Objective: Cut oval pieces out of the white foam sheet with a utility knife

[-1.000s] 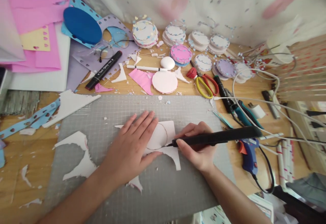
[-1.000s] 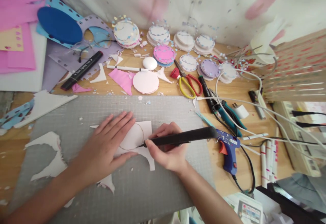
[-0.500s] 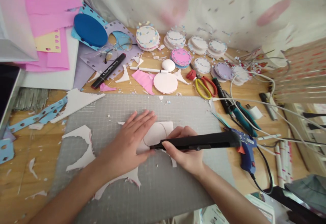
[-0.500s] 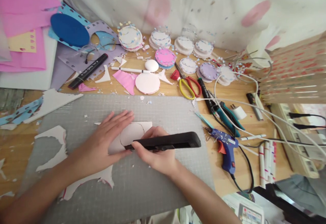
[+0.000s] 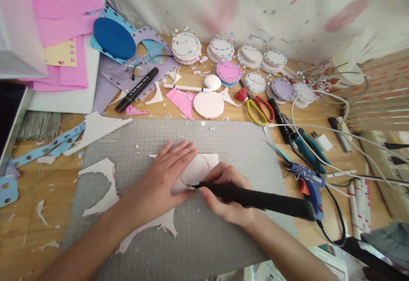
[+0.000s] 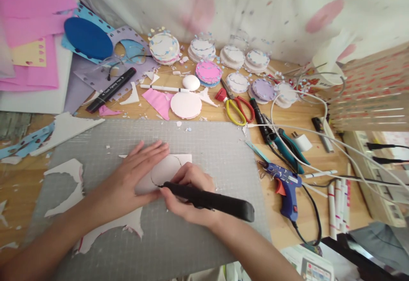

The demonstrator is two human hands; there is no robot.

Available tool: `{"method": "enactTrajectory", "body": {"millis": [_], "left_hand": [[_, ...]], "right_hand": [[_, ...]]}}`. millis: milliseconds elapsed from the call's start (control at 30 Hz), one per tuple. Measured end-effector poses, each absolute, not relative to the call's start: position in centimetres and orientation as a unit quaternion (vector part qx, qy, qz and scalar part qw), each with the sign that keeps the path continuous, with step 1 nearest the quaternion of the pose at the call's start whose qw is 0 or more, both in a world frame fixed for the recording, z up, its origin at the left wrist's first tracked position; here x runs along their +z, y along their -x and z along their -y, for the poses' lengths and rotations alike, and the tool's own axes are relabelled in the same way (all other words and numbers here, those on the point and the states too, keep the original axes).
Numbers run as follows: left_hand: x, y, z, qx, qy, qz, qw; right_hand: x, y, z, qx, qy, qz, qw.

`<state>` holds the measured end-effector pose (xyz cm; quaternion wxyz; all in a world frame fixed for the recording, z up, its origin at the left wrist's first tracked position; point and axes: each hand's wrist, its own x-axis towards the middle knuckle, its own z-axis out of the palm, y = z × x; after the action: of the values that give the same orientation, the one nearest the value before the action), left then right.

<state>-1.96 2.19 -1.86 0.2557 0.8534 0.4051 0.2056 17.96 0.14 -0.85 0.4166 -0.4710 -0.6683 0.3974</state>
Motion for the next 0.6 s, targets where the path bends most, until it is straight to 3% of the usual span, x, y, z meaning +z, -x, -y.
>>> {"method": "enactTrajectory", "body": {"millis": [133,400,500,600], "left_hand": [[-1.9,2.0,-2.2,0.204,-0.855,-0.403,0.254],[-1.9,2.4,-2.2,0.188,-0.864,-0.393,0.252],[-1.7,2.5,-2.3,0.172,-0.867,-0.396,0.248],[-1.4,2.6,-2.4,0.161,-0.863,-0.407,0.253]], "right_hand": [[-0.6,-17.8,-0.4,0.361,0.496,0.701,0.363],[-2.3,-18.4,-1.0,0.374,0.312,0.799,0.351],[-1.9,-18.8,-1.3,0.373,0.357,0.766,0.384],[-1.7,-20.1,-2.0,0.314,0.455,0.689,0.469]]}}
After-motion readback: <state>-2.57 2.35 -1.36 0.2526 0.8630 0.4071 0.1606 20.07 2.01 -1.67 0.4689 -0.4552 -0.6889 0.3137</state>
